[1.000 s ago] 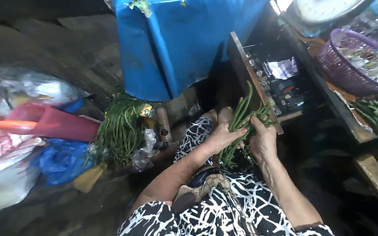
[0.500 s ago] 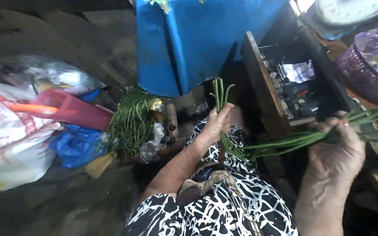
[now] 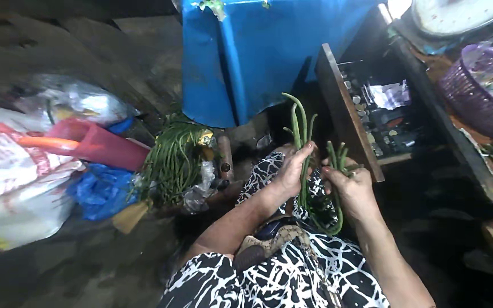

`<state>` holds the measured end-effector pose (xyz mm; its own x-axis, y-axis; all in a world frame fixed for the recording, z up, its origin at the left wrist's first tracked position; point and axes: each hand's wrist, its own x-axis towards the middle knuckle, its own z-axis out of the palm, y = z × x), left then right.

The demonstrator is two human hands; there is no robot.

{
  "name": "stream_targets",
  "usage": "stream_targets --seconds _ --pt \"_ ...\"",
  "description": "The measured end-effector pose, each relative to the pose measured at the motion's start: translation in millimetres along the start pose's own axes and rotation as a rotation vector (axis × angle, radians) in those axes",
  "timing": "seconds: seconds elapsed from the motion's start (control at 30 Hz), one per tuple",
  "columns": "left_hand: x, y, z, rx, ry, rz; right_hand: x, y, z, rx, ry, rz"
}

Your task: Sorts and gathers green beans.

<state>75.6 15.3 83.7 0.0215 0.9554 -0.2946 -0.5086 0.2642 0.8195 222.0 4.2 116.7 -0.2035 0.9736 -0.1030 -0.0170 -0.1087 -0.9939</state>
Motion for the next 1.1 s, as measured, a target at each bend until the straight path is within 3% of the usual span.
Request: stream_targets --seconds 0.17,0.33,0.67,0.87,1.1 --pt "-12.5 -7.4 9.3 -0.020 0.014 0.059 4.2 0.2 11.1 -0.300 -0.065 0.149" --pt "-10.0 -12.5 10.5 0.037 0.014 0.146 4.1 0.4 9.3 -0.421 -0.041 0.082" --pt "4.7 -9.7 -13.2 0.132 -0.245 0.196 3.6 -15.9 -39.6 0.113 0.313 -0.154" --pt "-2.6 -6.2 -4.2 0.234 -0.269 0.148 12.0 -3.0 -33.5 0.358 0.249 -0.119" --pt "-11.6 -1.8 5.1 0.485 -0.248 0.073 10.9 5.5 -5.9 0.257 0.312 -0.124"
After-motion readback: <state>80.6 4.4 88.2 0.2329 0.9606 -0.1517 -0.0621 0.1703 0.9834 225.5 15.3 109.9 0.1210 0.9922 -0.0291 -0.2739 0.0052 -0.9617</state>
